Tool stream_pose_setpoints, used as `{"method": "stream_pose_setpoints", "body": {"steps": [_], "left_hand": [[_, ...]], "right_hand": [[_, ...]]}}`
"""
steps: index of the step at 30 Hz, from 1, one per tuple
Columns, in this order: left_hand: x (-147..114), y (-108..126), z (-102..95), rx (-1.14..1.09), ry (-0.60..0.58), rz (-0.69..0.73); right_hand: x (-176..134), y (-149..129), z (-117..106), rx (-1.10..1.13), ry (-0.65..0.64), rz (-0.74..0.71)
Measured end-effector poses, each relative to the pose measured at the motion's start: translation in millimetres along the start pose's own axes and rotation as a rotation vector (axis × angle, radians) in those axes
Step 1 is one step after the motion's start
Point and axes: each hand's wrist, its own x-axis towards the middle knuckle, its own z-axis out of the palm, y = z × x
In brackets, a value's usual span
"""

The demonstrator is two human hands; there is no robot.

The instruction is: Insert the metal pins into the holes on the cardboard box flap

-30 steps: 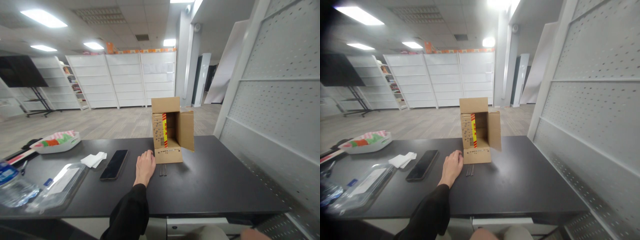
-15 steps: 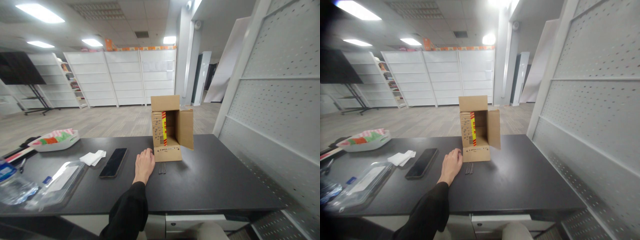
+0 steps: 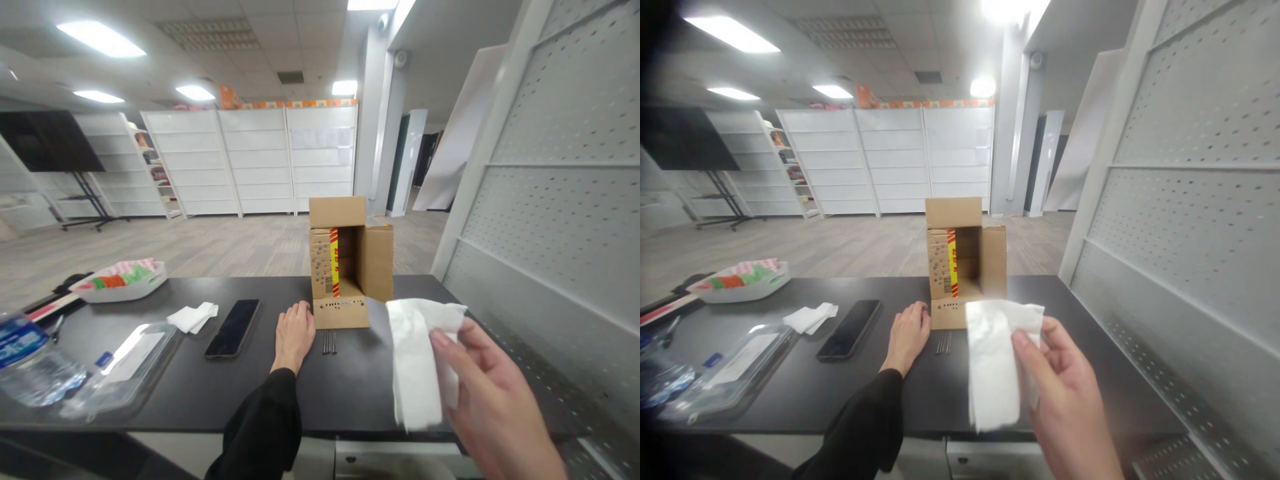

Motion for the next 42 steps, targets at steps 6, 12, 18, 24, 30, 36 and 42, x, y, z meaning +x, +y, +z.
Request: {"method": "stream_pose_setpoints", "body": {"steps": [6,12,18,24,30,36,42], "left_hand": [[0,-1,1.4,0.0,0.007,0.01],[1,-2,2.2,-0.001,0.015,0.012],[2,-2,3.3,-0.004,0.002,0.011],[2,-1,1.7,-0.001,0.004,0.012],[2,-1,2.4,0.004,0.006,0.004],[1,-1,1.0,0.015,0.011,0.008],[2,-2,2.5,0.016,0.017,0.008]], "right_hand": [[118,81,-85,-0.59,0.303,-0.002],[156,120,-132,-1.198,0.285,-0.104],[151,119,-127,-1.571,0.334,-0.137],[135,107,-87,-1.222,0.35,-0.75],[109,121,-6,-0.983,-0.174,-0.809],[112,148,46,-1.139,-0.16,-0.67],[124,161,59,-1.189,-0.063,-0.667]]}}
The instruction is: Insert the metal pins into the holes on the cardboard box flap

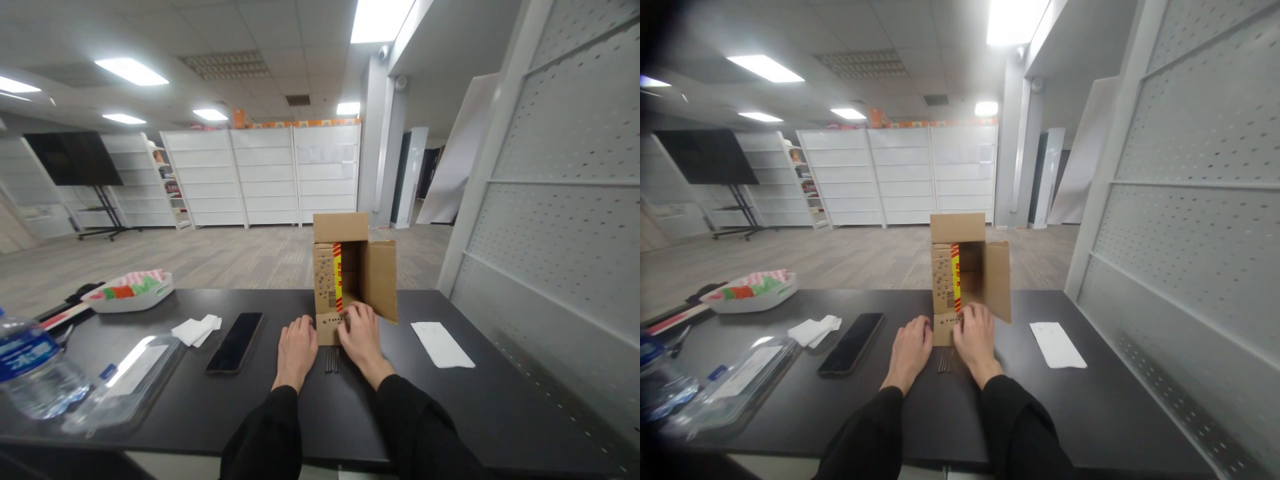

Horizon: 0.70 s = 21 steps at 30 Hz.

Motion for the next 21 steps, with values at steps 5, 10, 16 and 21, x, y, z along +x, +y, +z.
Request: {"method": "stream_pose_setpoints", "body": {"steps": [5,10,16,21], "left_hand": [[-0.9,-0.2,1.3,-0.002,0.009,0.006],[-1.5,0.8,0.5,-0.003,0.009,0.003],[-1.5,0.1,1.5,-0.009,0.016,-0.001],[-1.2,-0.4,2.9,-0.014,0.024,0.005]], "right_hand": [[-2.9,-1.7,4.1,-0.021,0.007,0.019],[-3.3,-2.7,5.3,-0.05,-0.016,0.026],[-1.9,-3.1,7.3,-0.06,-0.007,0.048],[-1.5,-3.3,8.4,-0.05,-0.006,0.051]]}}
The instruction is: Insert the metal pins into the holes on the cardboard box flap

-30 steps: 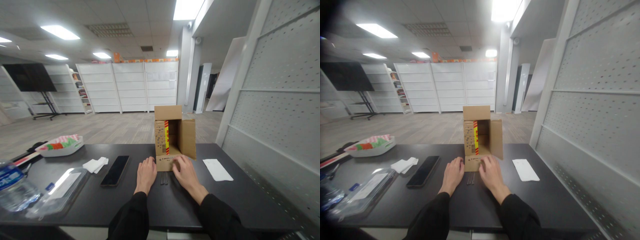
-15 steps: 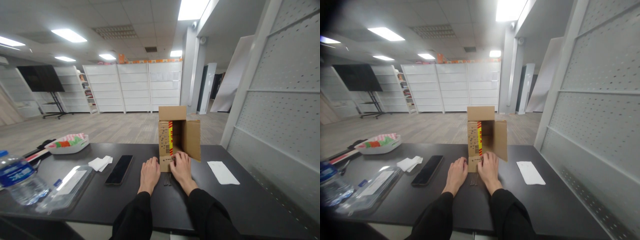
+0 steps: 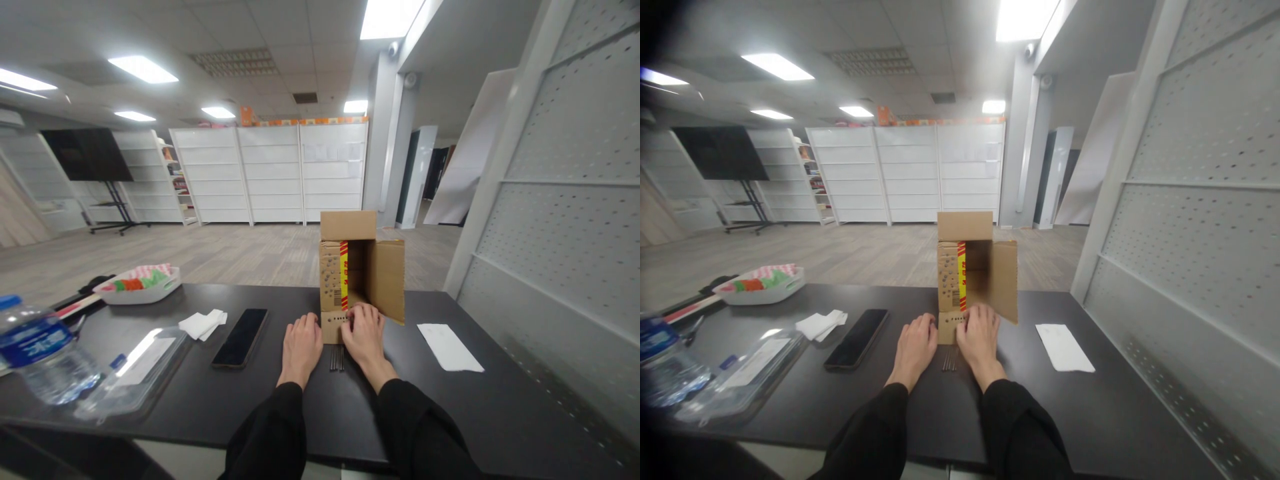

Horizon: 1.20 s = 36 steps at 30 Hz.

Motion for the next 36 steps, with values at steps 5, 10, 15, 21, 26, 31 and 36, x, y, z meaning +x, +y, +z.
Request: {"method": "stream_pose_setpoints", "body": {"steps": [5,10,15,21,26,31,36], "left_hand": [[0,0,0.3,-0.003,0.002,-0.002],[-1,0,0.3,-0.005,0.008,-0.001],[0,0,-0.2,-0.011,0.006,0.0],[0,0,1.9,0.0,0.017,0.004],[0,-1,2.4,0.001,0.013,0.005],[0,0,0.3,0.003,0.009,-0.002],[-1,2,-2.4,0.002,0.003,0.002]], "right_hand": [[0,1,1,0.011,-0.004,0.007],[0,1,1,0.049,0.006,0.013],[0,0,1,0.093,0.05,0.005],[-2,1,2,0.172,0.133,-0.053],[-1,1,1,0.269,0.184,-0.126],[-2,-1,-8,0.41,0.237,-0.19],[-9,-4,-25,0.585,0.215,-0.203]]}}
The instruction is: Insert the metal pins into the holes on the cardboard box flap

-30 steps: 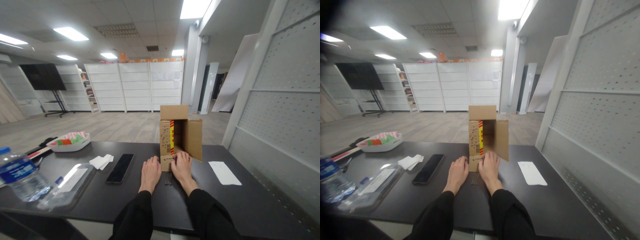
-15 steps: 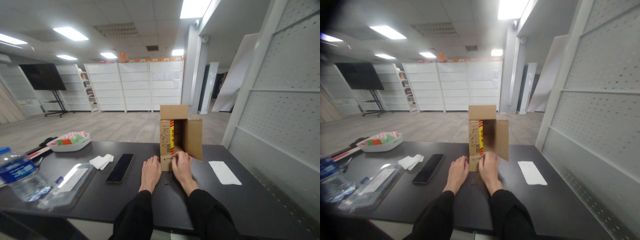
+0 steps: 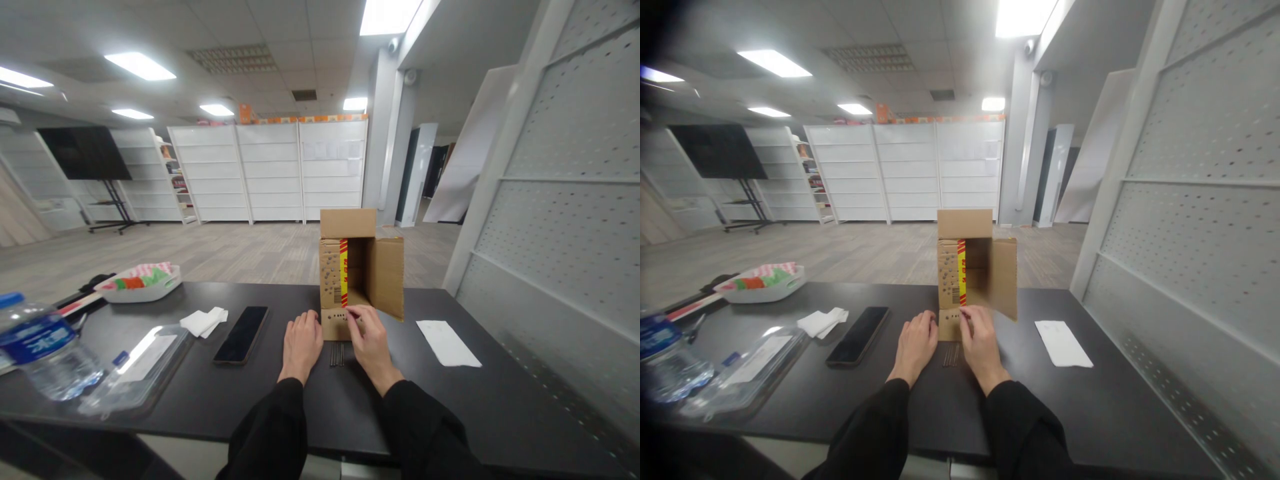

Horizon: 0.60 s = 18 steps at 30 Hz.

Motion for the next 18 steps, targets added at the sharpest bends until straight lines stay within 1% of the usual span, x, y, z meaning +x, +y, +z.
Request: {"method": "stream_pose_setpoints", "body": {"steps": [4,7,11,14,18], "left_hand": [[0,0,-0.9,-0.006,-0.004,-0.005],[0,0,-0.5,-0.013,-0.013,-0.008],[1,-1,1.1,-0.009,-0.015,-0.01],[1,-2,2.5,0.0,-0.011,-0.007],[0,-3,3.5,-0.002,-0.003,0.003]], "right_hand": [[-7,-8,-15,0.034,-0.072,0.034],[-17,-10,-27,0.009,-0.167,0.053],[-30,-11,-39,-0.032,-0.287,0.04],[-38,-13,-44,-0.104,-0.379,0.037],[-43,-19,-46,-0.198,-0.477,0.037]]}}
